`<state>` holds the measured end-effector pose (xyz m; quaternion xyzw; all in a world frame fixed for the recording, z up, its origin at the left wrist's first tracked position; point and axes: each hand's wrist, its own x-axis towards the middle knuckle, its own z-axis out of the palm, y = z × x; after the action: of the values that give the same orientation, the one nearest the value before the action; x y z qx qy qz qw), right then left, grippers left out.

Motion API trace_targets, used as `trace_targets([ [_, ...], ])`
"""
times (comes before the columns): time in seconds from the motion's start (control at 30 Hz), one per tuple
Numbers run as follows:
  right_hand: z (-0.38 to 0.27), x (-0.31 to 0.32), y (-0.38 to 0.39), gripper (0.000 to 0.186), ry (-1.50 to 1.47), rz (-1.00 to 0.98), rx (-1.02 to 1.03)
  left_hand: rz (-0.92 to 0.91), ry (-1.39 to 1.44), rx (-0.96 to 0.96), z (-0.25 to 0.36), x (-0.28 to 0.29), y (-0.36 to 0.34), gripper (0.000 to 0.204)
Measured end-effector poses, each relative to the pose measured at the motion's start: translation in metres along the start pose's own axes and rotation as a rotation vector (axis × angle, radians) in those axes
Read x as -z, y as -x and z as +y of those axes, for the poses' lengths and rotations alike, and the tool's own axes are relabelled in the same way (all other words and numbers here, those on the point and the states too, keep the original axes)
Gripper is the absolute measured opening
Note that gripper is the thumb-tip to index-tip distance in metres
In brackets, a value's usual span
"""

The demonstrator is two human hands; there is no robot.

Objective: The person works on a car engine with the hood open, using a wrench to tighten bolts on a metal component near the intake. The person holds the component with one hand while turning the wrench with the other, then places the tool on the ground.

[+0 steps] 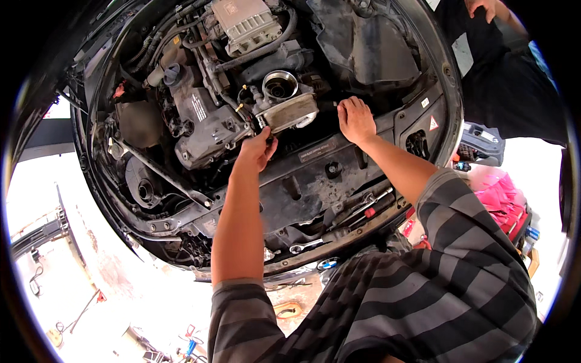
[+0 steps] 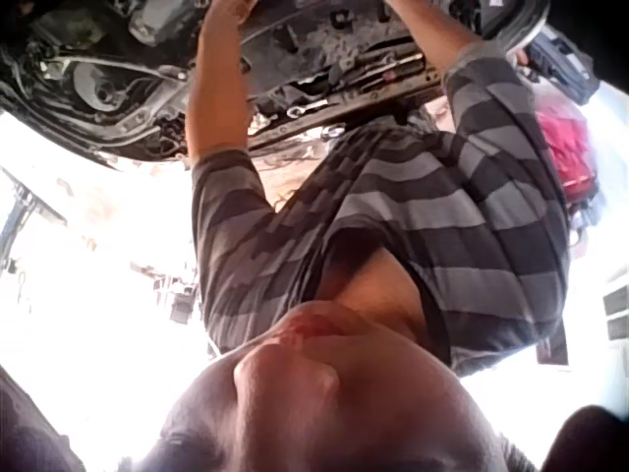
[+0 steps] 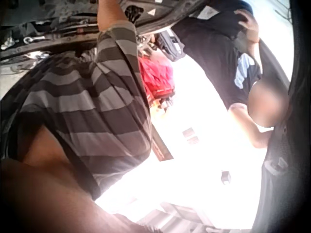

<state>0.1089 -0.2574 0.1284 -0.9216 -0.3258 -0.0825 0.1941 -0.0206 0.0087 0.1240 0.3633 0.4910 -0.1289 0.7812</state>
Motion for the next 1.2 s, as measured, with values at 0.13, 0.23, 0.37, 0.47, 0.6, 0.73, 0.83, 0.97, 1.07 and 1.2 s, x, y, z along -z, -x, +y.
trace_targets([
  [0.13, 0.003, 0.001, 0.007, 0.012, -0.069, -0.026, -0.062, -0.357, 0.691, 0.25, 0.001, -0.002, 0.024, 0.03],
  [0.23, 0.004, -0.005, 0.001, 0.013, -0.105, -0.008, -0.081, -0.393, 0.607, 0.279, 0.008, 0.015, 0.011, 0.032],
  [0.37, 0.008, -0.002, 0.001, 0.012, -0.122, -0.019, -0.107, 0.211, -0.127, -0.053, 0.007, -0.024, 0.011, 0.018],
  [0.47, 0.009, 0.0, -0.001, 0.012, -0.129, -0.011, -0.112, 0.564, -0.786, -0.13, 0.002, -0.055, 0.012, 0.021],
  [0.6, 0.012, -0.002, -0.004, 0.011, -0.14, 0.008, -0.109, 0.579, -0.865, -0.242, -0.003, -0.056, 0.016, 0.025],
  [0.73, 0.009, -0.002, -0.002, 0.011, -0.125, -0.021, -0.107, -0.076, 0.158, 0.049, 0.007, -0.008, 0.013, 0.018],
  [0.83, 0.012, -0.002, -0.002, 0.01, -0.125, -0.021, -0.119, -0.184, 0.406, 0.12, 0.014, -0.024, 0.031, 0.02],
  [0.97, 0.013, 0.0, -0.002, 0.011, -0.137, -0.02, -0.11, 0.004, 0.2, 0.068, 0.015, -0.021, 0.024, 0.015],
  [1.07, 0.012, -0.001, -0.002, 0.012, -0.136, -0.039, -0.115, 0.251, -0.184, -0.003, 0.018, -0.035, 0.031, 0.016],
  [1.2, 0.014, -0.002, -0.001, 0.013, -0.13, -0.044, -0.111, 0.463, -0.594, -0.029, 0.022, -0.05, 0.036, 0.02],
])
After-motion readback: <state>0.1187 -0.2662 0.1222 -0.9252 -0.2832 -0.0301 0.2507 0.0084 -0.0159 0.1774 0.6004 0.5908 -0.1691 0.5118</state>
